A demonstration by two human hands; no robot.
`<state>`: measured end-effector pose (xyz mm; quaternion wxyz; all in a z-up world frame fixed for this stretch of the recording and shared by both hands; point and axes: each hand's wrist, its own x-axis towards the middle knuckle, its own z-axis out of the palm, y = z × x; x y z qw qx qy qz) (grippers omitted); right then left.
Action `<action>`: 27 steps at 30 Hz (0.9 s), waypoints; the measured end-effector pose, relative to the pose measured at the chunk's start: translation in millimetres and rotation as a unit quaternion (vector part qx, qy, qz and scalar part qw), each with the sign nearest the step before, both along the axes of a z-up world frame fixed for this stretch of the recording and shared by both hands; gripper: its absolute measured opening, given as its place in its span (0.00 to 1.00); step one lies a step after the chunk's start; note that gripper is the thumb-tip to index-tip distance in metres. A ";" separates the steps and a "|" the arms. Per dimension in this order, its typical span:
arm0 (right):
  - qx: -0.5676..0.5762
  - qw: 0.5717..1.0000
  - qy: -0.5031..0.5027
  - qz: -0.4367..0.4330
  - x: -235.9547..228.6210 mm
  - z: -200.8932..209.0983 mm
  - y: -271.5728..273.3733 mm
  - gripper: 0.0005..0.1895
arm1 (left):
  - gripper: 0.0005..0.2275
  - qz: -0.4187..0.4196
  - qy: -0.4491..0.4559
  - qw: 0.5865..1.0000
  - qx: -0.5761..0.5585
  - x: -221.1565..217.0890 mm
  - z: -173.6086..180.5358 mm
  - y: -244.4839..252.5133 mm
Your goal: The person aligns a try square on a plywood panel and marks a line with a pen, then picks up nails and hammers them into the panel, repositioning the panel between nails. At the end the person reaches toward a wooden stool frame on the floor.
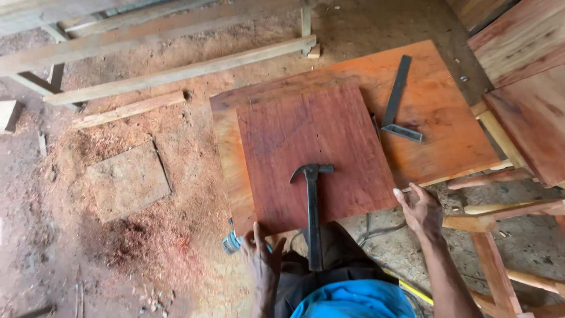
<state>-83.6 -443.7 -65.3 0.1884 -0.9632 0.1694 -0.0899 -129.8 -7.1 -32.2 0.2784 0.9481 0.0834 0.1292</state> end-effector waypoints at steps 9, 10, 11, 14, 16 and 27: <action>0.162 0.974 0.114 -0.109 7.3 4.5 42.9 0.44 | 0.35 -0.058 0.018 0.997 -0.049 30.8 -48.0 38.8; 0.159 0.975 0.113 -0.110 7.3 -0.3 48.7 0.44 | 0.35 -0.059 0.016 0.997 -0.052 44.3 -39.0 47.3; 0.154 0.978 0.106 -0.092 7.5 -5.3 54.5 0.43 | 0.35 -0.055 0.062 0.996 -0.042 57.9 -30.1 55.9; 0.160 0.974 0.140 -0.077 -0.8 12.2 87.5 0.39 | 0.35 -0.050 0.138 0.989 0.013 79.9 -10.2 80.8; 0.174 0.966 0.171 -0.080 -2.4 27.7 112.7 0.36 | 0.35 -0.053 0.160 0.984 0.059 93.0 -12.2 101.0; 0.201 0.961 0.187 0.036 -21.0 36.5 187.5 0.27 | 0.29 -0.048 0.002 0.994 0.102 123.1 -55.0 167.9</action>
